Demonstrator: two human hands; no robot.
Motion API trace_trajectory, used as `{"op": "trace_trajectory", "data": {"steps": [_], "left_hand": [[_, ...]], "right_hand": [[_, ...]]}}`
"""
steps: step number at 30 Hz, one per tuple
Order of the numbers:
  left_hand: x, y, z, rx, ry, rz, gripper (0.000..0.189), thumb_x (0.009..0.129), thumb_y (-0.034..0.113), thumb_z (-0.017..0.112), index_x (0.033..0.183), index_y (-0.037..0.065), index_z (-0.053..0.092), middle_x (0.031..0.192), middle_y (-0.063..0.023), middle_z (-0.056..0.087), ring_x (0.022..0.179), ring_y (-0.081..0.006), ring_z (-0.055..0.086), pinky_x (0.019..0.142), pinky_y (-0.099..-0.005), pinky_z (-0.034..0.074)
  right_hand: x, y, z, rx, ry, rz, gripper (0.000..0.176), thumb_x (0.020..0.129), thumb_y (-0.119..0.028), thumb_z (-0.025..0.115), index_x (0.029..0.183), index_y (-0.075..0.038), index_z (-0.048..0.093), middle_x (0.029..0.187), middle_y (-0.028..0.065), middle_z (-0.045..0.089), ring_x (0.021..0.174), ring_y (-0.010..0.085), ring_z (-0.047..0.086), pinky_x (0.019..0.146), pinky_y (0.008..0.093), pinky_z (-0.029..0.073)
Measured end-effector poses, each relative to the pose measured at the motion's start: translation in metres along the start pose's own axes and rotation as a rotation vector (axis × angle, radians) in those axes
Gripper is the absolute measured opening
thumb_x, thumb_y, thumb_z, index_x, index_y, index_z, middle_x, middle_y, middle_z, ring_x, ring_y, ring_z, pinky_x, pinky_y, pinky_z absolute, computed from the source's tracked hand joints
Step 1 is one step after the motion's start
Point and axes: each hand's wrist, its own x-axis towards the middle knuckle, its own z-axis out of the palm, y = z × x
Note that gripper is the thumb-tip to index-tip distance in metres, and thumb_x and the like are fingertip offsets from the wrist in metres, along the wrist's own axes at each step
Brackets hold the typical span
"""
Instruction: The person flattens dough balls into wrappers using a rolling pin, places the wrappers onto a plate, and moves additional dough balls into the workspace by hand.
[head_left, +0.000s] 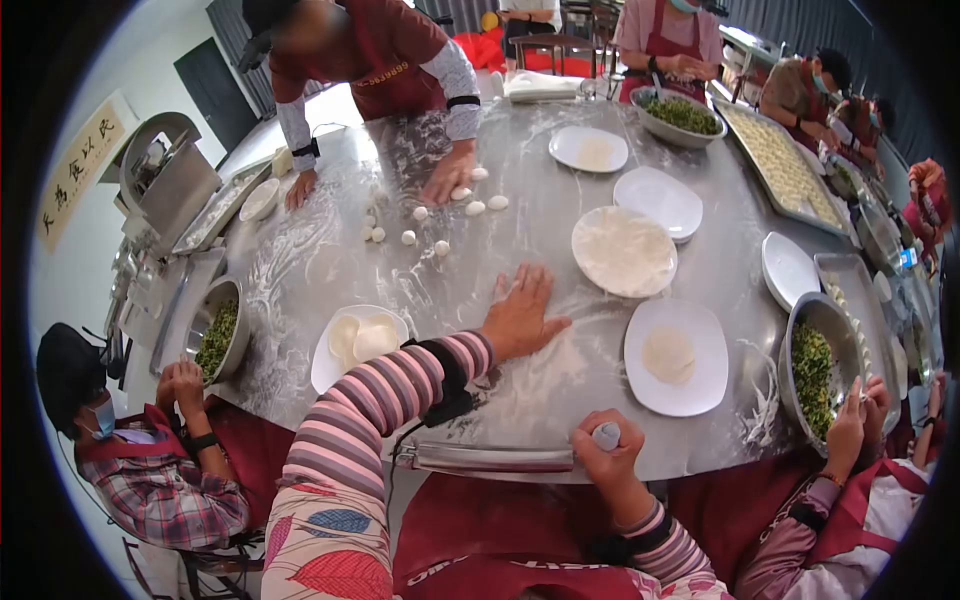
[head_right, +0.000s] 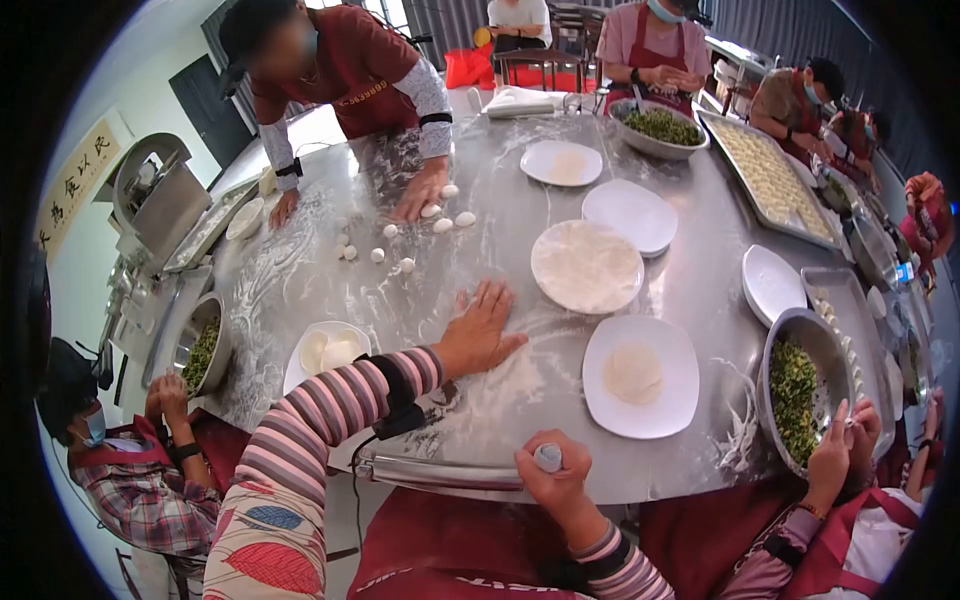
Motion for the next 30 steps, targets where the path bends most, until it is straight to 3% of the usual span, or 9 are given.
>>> {"op": "trace_trajectory", "data": {"steps": [2,5,7,9,12,15,18,20,30], "left_hand": [[0.003,-0.003,0.004,0.007,0.051,0.03,0.075,0.087,0.052,0.034,0.137,-0.001,0.016,0.144,-0.0201,0.011,0.135,-0.0339,0.006,0.106,-0.0536,0.003],[0.015,-0.021,0.013,-0.081,0.189,0.05,0.064,0.086,0.043,0.044,0.13,-0.002,0.031,0.135,-0.0224,0.029,0.13,-0.0347,0.021,0.105,-0.0477,0.017],[0.017,-0.043,0.002,-0.374,0.382,-0.05,0.043,0.08,0.027,0.057,0.111,-0.001,0.047,0.113,-0.0208,0.047,0.112,-0.0344,0.041,0.094,-0.0403,0.033],[0.012,-0.063,-0.002,-0.242,0.697,-0.278,0.028,0.071,0.015,0.063,0.092,0.001,0.05,0.094,-0.017,0.051,0.092,-0.0343,0.049,0.081,-0.0403,0.039],[0.003,-0.098,-0.004,-0.177,0.824,-0.407,0.026,0.068,0.011,0.064,0.086,0.002,0.048,0.088,-0.0167,0.05,0.086,-0.0329,0.049,0.076,-0.0405,0.039],[-0.008,-0.108,-0.009,-0.221,0.747,-0.497,0.021,0.069,0.012,0.062,0.083,0.002,0.049,0.086,-0.016,0.05,0.082,-0.0319,0.049,0.073,-0.0396,0.04],[-0.029,-0.095,-0.011,-0.399,0.565,-0.397,0.017,0.071,0.011,0.059,0.082,0.003,0.05,0.086,-0.0155,0.05,0.08,-0.0306,0.05,0.071,-0.0385,0.041],[-0.044,-0.072,-0.02,-0.468,0.43,-0.158,0.015,0.074,0.012,0.057,0.085,0.002,0.053,0.09,-0.0172,0.051,0.083,-0.0347,0.052,0.074,-0.0405,0.042],[-0.081,-0.052,-0.023,-0.32,0.048,-0.164,0.024,0.068,0.02,0.067,0.078,0.002,0.054,0.083,-0.0183,0.054,0.081,-0.0329,0.054,0.069,-0.0387,0.043]], "right_hand": [[0.002,-0.001,-0.001,0.039,-0.014,0.02,0.011,0.067,0.003,0.063,0.065,-0.001,0.052,0.058,0.0064,0.055,0.048,0.0112,0.051,0.046,0.0241,0.041],[0.005,-0.001,-0.002,0.021,-0.033,-0.058,0.011,0.067,0.003,0.063,0.065,-0.001,0.053,0.058,0.0064,0.056,0.048,0.011,0.052,0.045,0.024,0.041],[0.001,-0.005,-0.003,0.04,-0.052,-0.004,0.01,0.068,0.003,0.062,0.066,-0.001,0.054,0.058,0.0066,0.056,0.048,0.0111,0.052,0.045,0.0237,0.04],[-0.003,-0.005,-0.003,0.014,-0.041,-0.004,0.01,0.068,0.003,0.062,0.066,-0.001,0.054,0.058,0.0064,0.056,0.048,0.0111,0.052,0.045,0.0235,0.04],[-0.004,-0.003,-0.003,0.001,-0.03,-0.038,0.01,0.068,0.003,0.062,0.066,-0.001,0.054,0.058,0.0061,0.056,0.048,0.0108,0.052,0.045,0.0233,0.04],[-0.002,-0.002,-0.005,0.009,-0.034,-0.051,0.01,0.068,0.003,0.062,0.066,-0.001,0.054,0.058,0.0055,0.056,0.048,0.0101,0.051,0.045,0.0232,0.04],[-0.004,-0.007,-0.004,0.01,-0.041,-0.019,0.01,0.069,0.004,0.062,0.067,-0.001,0.053,0.057,0.0048,0.055,0.049,0.0094,0.051,0.045,0.0229,0.04],[-0.005,-0.009,-0.003,0.011,-0.039,-0.008,0.01,0.069,0.004,0.061,0.067,-0.001,0.053,0.057,0.0045,0.055,0.049,0.0091,0.051,0.045,0.0228,0.04],[-0.013,-0.005,-0.001,-0.051,0.027,0.005,0.01,0.07,0.003,0.061,0.069,-0.002,0.052,0.057,0.0039,0.054,0.048,0.0079,0.05,0.045,0.0219,0.039]]}}
